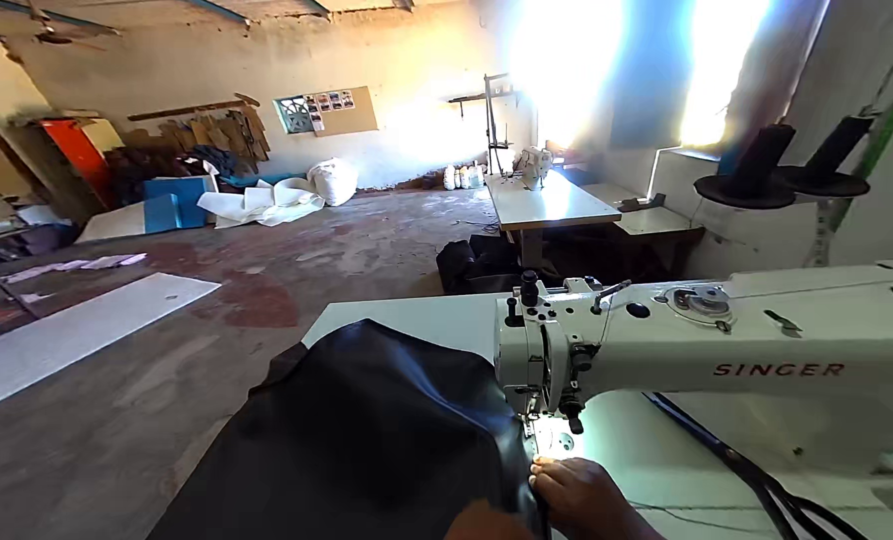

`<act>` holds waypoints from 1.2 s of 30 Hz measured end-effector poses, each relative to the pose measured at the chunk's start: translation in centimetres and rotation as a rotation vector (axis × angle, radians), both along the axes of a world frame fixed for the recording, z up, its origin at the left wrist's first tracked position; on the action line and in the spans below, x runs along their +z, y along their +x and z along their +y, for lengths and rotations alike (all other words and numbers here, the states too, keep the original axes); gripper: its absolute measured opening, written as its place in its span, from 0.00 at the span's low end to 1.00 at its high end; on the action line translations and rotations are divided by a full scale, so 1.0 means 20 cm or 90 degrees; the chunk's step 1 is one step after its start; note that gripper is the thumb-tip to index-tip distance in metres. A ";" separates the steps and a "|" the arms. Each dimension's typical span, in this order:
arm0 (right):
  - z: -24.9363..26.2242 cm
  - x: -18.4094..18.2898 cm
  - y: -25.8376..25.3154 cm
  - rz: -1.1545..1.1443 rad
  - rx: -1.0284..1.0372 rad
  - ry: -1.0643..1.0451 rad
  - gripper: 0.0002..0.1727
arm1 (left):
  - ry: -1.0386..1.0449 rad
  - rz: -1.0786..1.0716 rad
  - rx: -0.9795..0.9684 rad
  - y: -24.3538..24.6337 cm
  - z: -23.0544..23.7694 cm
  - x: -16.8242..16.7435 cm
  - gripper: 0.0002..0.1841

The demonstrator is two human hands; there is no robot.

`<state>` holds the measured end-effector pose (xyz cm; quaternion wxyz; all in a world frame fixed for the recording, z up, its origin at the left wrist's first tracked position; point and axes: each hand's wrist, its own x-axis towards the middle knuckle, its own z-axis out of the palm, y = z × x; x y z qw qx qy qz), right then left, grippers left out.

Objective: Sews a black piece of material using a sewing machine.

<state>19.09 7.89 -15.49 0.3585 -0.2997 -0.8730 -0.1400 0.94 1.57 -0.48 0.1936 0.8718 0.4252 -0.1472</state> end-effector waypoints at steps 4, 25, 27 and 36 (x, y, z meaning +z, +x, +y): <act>-0.03 0.02 0.02 0.003 0.019 -0.047 0.06 | 0.140 -0.151 -0.039 -0.03 0.28 -0.17 0.15; -0.03 0.03 -0.12 0.023 -0.059 -0.068 0.07 | 0.254 -0.486 -0.220 -0.23 0.66 -0.61 0.19; -0.01 0.04 -0.10 0.015 -0.042 -0.076 0.08 | 0.257 -0.489 -0.211 -0.23 0.66 -0.61 0.19; -0.02 0.09 -0.09 -0.030 -0.037 -0.117 0.06 | 0.236 -0.497 -0.158 -0.22 0.68 -0.63 0.18</act>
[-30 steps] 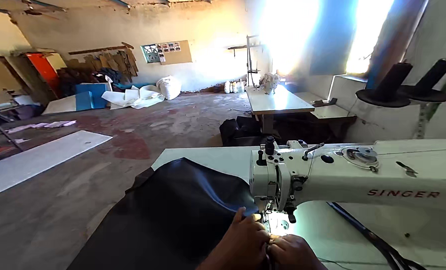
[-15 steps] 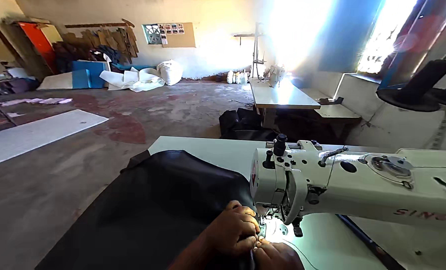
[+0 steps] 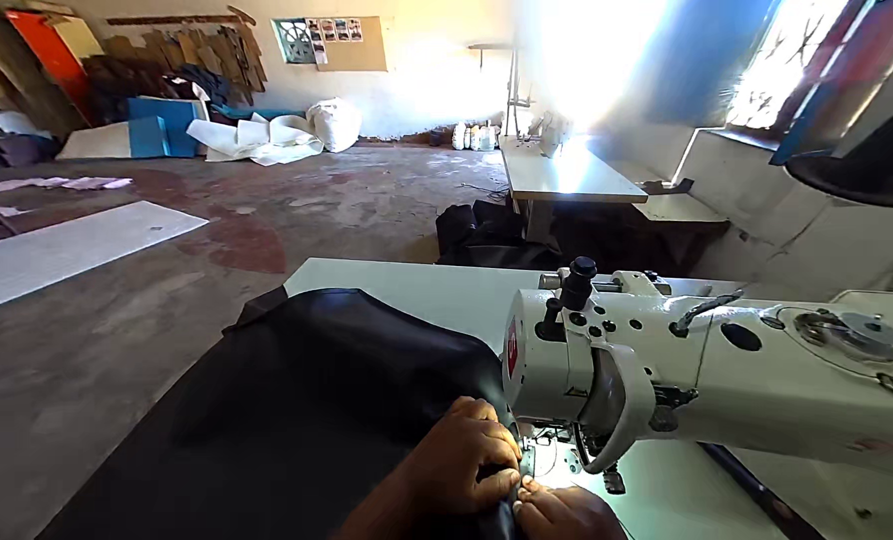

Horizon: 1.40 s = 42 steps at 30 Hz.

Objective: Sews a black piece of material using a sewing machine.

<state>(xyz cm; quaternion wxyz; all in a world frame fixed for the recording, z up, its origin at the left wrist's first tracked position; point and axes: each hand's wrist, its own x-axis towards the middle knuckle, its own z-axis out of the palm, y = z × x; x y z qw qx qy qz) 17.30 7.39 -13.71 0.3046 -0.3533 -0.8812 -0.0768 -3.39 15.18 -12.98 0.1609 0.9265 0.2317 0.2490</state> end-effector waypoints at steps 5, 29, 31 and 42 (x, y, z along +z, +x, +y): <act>0.00 0.03 0.00 -0.009 -0.012 -0.019 0.06 | 0.009 0.001 0.015 0.00 -0.01 0.00 0.17; 0.03 0.05 0.10 -0.050 0.190 -0.040 0.07 | -0.051 -0.014 -0.029 -0.01 0.01 0.01 0.22; 0.05 0.05 0.11 -0.051 0.203 -0.054 0.07 | -0.067 0.002 -0.032 -0.01 0.01 0.01 0.22; 0.05 0.07 0.10 -0.063 0.114 -0.067 0.06 | -0.098 0.002 0.028 0.02 0.03 0.04 0.17</act>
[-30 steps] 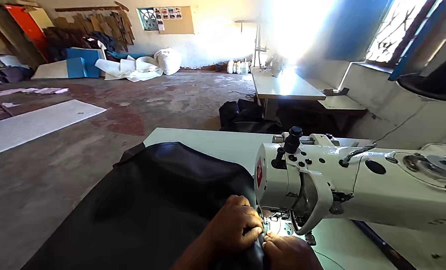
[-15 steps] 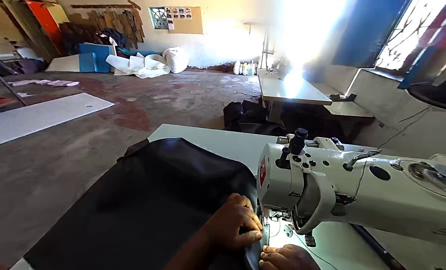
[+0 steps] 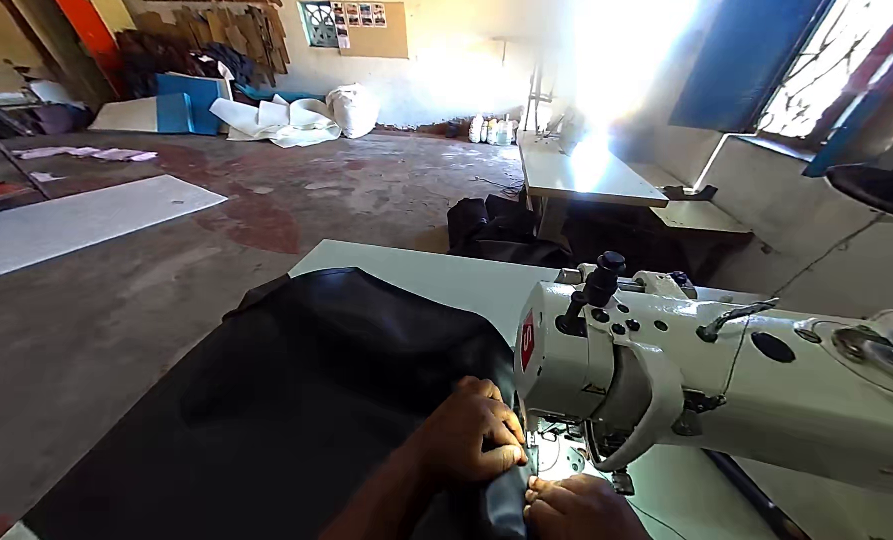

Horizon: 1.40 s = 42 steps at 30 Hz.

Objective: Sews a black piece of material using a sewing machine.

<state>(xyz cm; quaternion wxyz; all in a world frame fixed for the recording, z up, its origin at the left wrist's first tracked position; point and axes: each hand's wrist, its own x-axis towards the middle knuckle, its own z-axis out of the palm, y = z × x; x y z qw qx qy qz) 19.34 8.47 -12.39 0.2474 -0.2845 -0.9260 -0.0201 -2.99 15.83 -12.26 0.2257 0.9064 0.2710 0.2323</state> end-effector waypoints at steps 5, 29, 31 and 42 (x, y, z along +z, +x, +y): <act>0.02 0.00 0.01 -0.007 -0.049 -0.028 0.05 | 0.037 -0.010 0.039 0.02 0.01 0.03 0.15; 0.11 -0.06 0.07 0.076 0.098 -0.059 0.08 | 0.012 -0.032 0.061 0.01 0.03 0.04 0.14; 0.12 -0.07 0.06 0.082 0.107 -0.024 0.07 | 0.001 -0.024 0.056 0.00 0.03 0.04 0.15; 0.03 0.03 0.03 0.011 0.020 -0.059 0.05 | -0.102 0.034 0.022 -0.01 -0.03 0.07 0.16</act>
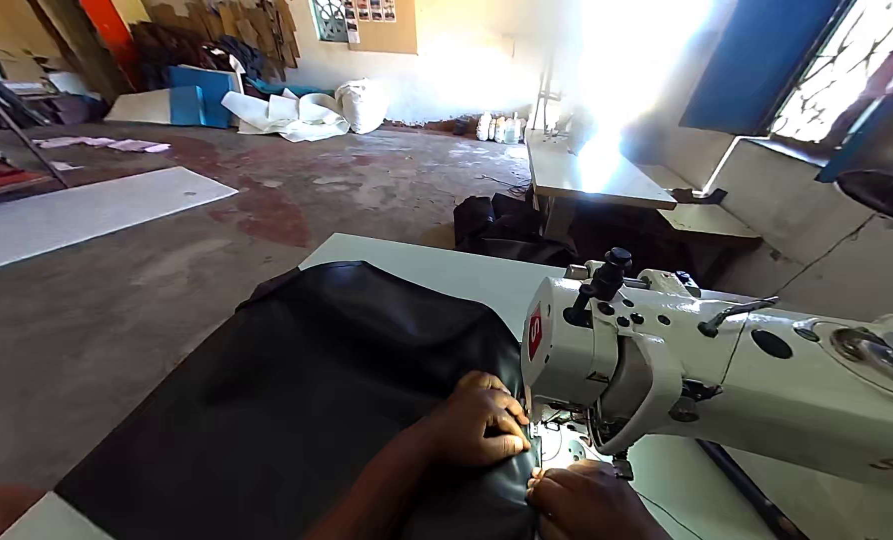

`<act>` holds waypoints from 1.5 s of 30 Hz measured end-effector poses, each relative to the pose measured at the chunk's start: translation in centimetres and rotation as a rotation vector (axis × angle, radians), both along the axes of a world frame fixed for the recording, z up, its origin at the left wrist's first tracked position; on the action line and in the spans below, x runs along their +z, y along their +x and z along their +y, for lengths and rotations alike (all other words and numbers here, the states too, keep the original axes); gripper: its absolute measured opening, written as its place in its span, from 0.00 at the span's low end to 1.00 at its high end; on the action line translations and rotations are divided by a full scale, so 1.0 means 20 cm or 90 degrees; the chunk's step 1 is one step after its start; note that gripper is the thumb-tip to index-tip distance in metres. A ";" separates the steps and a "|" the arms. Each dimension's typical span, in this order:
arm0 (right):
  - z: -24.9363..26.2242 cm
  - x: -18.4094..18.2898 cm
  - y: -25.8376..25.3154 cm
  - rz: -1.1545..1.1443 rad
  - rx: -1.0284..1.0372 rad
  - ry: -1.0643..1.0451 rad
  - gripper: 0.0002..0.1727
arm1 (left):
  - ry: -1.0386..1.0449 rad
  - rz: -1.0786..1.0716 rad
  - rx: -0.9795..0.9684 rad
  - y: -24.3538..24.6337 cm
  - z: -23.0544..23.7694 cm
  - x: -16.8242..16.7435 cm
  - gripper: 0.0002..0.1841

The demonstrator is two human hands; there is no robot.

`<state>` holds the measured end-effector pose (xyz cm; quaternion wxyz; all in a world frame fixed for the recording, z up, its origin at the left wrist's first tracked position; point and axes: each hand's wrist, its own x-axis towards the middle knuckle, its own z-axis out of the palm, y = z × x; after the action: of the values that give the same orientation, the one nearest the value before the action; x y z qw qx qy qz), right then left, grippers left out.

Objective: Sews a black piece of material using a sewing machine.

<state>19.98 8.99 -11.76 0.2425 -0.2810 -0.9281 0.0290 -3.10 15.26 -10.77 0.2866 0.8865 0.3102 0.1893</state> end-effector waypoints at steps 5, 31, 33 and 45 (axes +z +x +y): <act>-0.06 0.00 -0.02 -0.044 -0.015 -0.011 0.05 | -0.033 0.112 -0.051 0.01 -0.13 0.06 0.14; -0.01 -0.05 -0.05 -0.045 -0.134 0.121 0.02 | 0.055 0.024 0.035 0.04 -0.08 -0.05 0.14; -0.01 -0.06 -0.05 -0.019 -0.145 0.090 0.03 | 0.054 0.027 0.038 0.04 -0.07 -0.04 0.13; 0.04 -0.15 -0.03 0.071 -0.140 0.159 0.08 | -0.097 0.107 0.137 0.00 -0.33 0.08 0.19</act>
<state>19.33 9.76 -14.76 0.3283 -0.3469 -0.8732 -0.0975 -3.16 8.60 -9.12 0.3042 0.8366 0.4396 0.1198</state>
